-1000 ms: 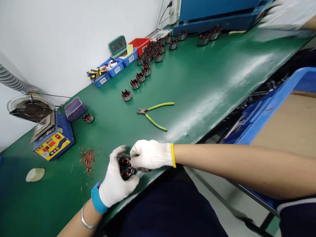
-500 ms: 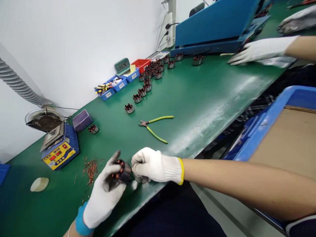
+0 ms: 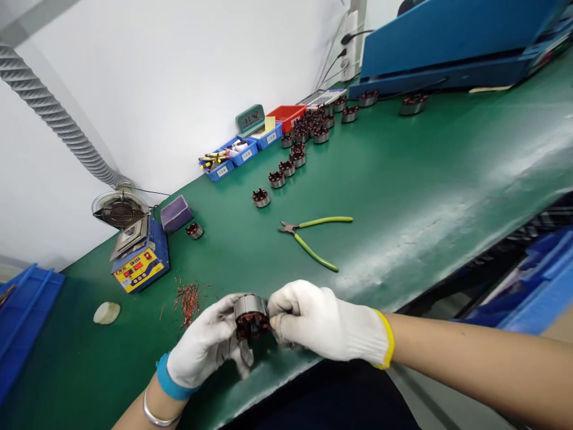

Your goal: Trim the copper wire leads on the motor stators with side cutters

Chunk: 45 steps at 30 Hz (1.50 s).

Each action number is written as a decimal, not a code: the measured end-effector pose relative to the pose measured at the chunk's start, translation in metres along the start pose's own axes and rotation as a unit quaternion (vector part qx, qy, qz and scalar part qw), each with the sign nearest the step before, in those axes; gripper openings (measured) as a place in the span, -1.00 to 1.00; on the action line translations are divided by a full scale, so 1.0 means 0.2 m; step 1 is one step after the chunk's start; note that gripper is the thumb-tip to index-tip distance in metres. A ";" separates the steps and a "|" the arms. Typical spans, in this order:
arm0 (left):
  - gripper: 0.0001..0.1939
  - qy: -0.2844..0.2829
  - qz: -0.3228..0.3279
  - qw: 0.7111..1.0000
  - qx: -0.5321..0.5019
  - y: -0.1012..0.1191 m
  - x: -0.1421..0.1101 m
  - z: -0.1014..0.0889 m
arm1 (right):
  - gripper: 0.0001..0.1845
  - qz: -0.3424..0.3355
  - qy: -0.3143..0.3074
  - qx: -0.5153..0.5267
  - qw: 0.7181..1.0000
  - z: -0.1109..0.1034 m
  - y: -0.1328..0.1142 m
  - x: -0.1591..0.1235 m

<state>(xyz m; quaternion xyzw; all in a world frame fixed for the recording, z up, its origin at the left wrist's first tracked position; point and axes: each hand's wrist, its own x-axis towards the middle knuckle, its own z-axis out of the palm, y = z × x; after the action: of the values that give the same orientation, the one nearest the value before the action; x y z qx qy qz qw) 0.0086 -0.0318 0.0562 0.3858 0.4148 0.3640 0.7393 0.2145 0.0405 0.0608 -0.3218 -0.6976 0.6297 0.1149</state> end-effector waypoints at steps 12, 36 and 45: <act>-0.15 0.145 0.357 0.746 0.543 -0.03 -0.06 0.11 | -0.81 -0.010 -0.020 0.046 0.999 0.04 0.02 -0.03; -0.58 0.284 0.135 0.697 0.645 -0.09 0.04 -0.07 | -0.72 -0.167 0.200 -0.602 0.755 -0.32 0.13 0.08; -0.42 0.264 0.136 0.757 0.582 -0.05 0.05 0.03 | -0.78 -0.345 0.154 -0.600 0.706 0.09 0.13 0.21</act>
<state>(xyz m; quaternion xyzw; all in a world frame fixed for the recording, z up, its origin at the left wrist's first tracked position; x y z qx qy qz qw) 0.0193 -0.0294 0.0468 0.6822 0.6690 0.2366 0.1762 0.1804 0.0510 0.0219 -0.1526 -0.9631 -0.0631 0.2128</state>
